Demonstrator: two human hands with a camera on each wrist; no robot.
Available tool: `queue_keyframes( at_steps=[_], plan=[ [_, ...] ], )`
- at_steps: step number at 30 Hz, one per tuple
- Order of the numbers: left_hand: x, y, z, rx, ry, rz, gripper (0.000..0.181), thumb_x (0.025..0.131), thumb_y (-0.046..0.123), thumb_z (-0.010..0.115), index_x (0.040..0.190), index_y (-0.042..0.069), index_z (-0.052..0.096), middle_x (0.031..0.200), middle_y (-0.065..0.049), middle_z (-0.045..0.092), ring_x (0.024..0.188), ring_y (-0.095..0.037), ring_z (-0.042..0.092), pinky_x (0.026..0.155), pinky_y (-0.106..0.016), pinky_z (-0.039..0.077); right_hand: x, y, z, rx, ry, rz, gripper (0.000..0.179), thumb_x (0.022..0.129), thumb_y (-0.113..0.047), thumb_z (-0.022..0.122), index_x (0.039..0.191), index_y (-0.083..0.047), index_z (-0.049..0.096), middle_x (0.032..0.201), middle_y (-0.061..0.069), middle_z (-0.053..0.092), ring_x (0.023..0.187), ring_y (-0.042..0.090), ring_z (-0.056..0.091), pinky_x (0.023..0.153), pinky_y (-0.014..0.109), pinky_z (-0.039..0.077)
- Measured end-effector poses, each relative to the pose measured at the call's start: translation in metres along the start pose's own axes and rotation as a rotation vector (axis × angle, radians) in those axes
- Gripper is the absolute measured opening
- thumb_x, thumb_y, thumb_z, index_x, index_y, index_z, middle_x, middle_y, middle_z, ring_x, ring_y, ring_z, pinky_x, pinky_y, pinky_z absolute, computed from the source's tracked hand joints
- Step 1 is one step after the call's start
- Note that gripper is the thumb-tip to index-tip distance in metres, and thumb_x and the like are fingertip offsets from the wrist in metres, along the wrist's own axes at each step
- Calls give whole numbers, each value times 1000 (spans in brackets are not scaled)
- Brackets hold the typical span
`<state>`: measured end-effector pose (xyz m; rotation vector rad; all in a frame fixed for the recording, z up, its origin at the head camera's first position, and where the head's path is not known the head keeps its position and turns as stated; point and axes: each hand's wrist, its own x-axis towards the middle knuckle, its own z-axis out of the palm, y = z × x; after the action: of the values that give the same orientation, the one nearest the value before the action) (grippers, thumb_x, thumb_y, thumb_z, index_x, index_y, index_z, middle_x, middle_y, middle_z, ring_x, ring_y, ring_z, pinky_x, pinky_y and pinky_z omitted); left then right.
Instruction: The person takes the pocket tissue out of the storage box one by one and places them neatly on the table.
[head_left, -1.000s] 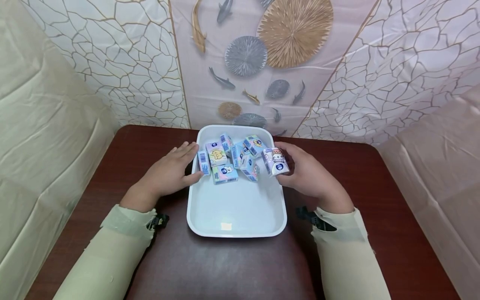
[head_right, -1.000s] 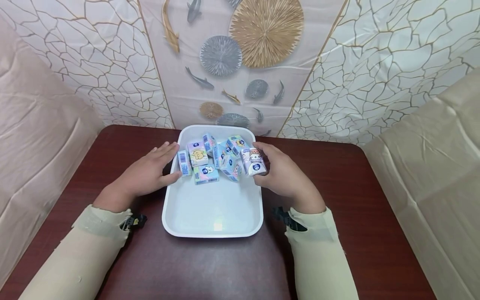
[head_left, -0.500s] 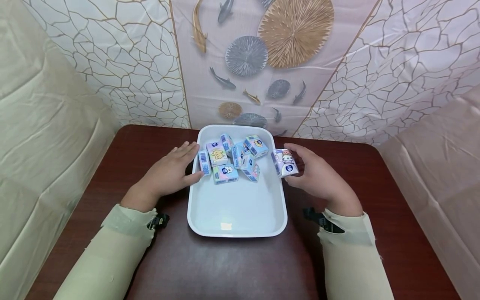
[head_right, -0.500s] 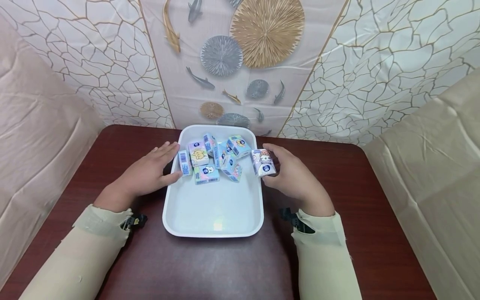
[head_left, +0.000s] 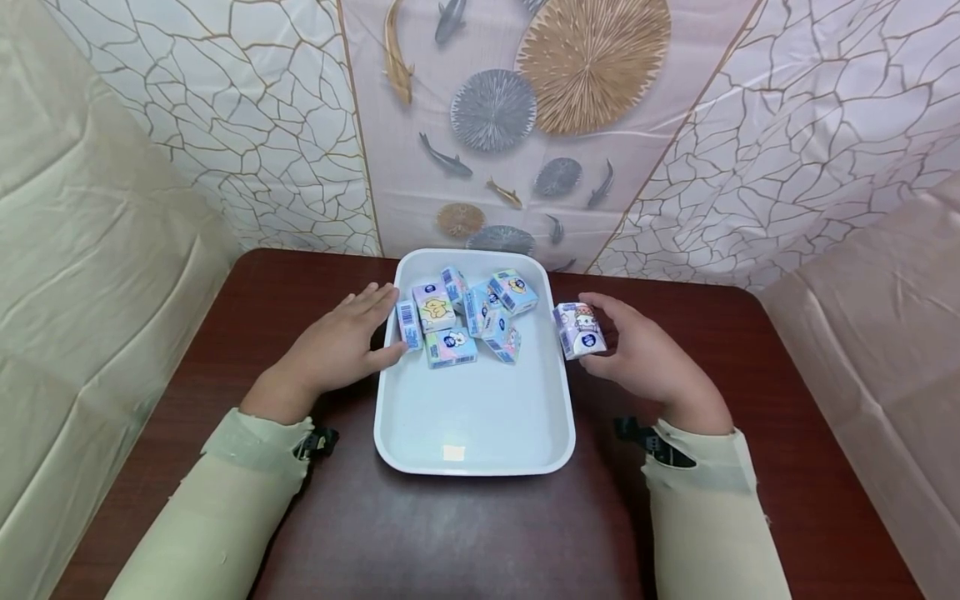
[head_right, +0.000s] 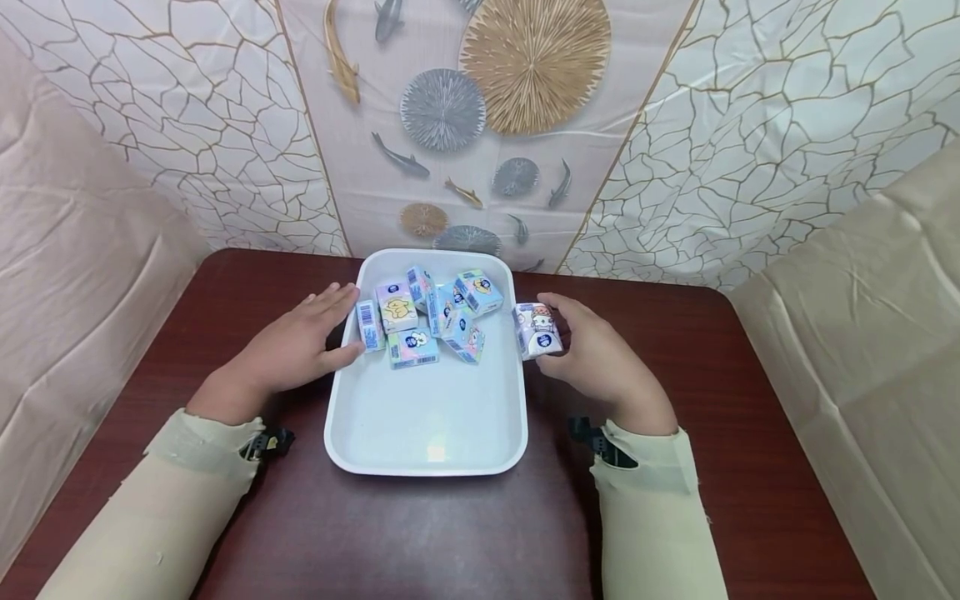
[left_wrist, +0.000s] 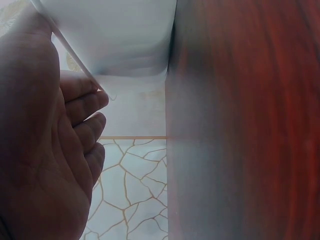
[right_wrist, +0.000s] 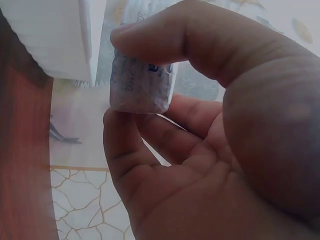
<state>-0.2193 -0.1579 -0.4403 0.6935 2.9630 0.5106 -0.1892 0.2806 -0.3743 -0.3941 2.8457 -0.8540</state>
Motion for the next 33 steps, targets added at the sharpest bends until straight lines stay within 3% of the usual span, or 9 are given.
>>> queue_keyframes(
  at_steps=[8, 16, 24, 33],
  plan=[
    [0, 1, 2, -5, 7, 7, 94, 100, 70, 52, 169, 14, 21, 177, -5, 20, 165, -27, 12, 134, -51, 14, 2, 12, 4, -23, 39, -16, 86, 88, -12, 83, 162, -14, 38, 153, 13, 45, 120, 30, 58, 94, 45, 58],
    [1, 2, 3, -5, -4, 8, 94, 100, 71, 50, 169, 15, 19, 177, -4, 18, 166, -25, 11, 135, -50, 13, 5, 29, 11, -21, 21, 44, 86, 89, -14, 82, 162, -11, 38, 153, 17, 42, 120, 31, 58, 93, 43, 57],
    [3, 3, 0, -6, -6, 14, 94, 101, 70, 50, 169, 15, 19, 177, -4, 18, 166, -25, 11, 135, -50, 13, 14, 47, 22, -36, -5, 75, 86, 88, -19, 83, 161, -8, 38, 154, 20, 42, 119, 32, 55, 102, 47, 50],
    [1, 0, 1, -22, -1, 1, 94, 100, 72, 51, 170, 16, 20, 177, -3, 17, 166, -26, 10, 134, -52, 13, 22, 53, 29, -48, -38, 112, 88, 87, -22, 83, 161, -8, 39, 149, 19, 46, 117, 32, 57, 101, 47, 52]
  ],
)
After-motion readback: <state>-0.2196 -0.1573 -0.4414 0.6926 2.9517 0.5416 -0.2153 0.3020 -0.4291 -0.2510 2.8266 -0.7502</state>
